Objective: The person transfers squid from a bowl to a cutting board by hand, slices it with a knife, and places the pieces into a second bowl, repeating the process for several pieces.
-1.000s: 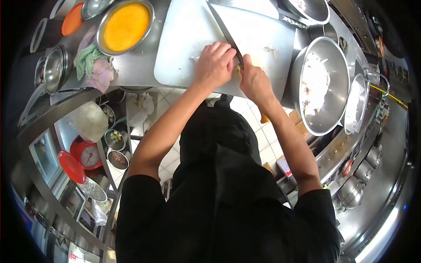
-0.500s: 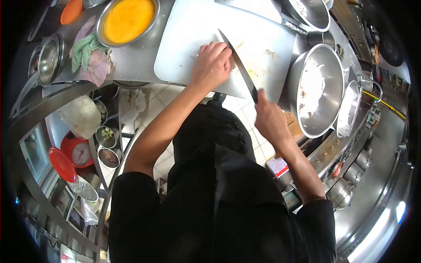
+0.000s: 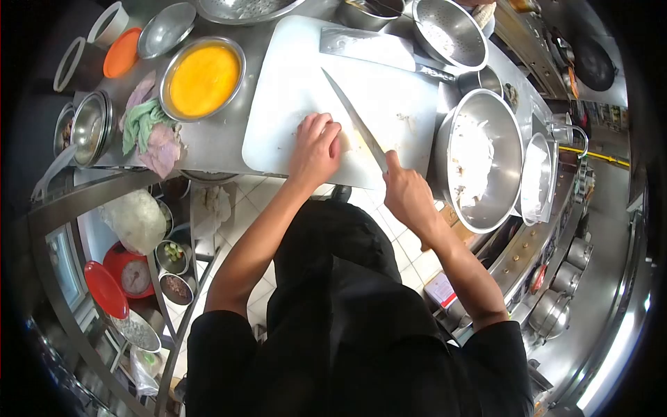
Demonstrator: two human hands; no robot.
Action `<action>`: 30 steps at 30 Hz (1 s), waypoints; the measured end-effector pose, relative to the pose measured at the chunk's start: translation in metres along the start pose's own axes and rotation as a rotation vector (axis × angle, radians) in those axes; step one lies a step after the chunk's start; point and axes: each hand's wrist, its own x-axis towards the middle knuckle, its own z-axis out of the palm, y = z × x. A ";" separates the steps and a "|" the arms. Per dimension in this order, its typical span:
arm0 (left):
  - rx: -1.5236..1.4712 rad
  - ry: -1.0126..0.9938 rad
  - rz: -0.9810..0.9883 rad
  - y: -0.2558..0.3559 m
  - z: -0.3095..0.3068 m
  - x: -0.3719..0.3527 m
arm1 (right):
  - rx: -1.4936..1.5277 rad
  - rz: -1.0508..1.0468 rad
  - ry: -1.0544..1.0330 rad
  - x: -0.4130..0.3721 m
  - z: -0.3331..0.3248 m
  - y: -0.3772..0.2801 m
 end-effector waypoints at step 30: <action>-0.052 0.020 -0.038 -0.007 -0.005 -0.007 | -0.020 0.047 -0.219 -0.040 -0.001 -0.004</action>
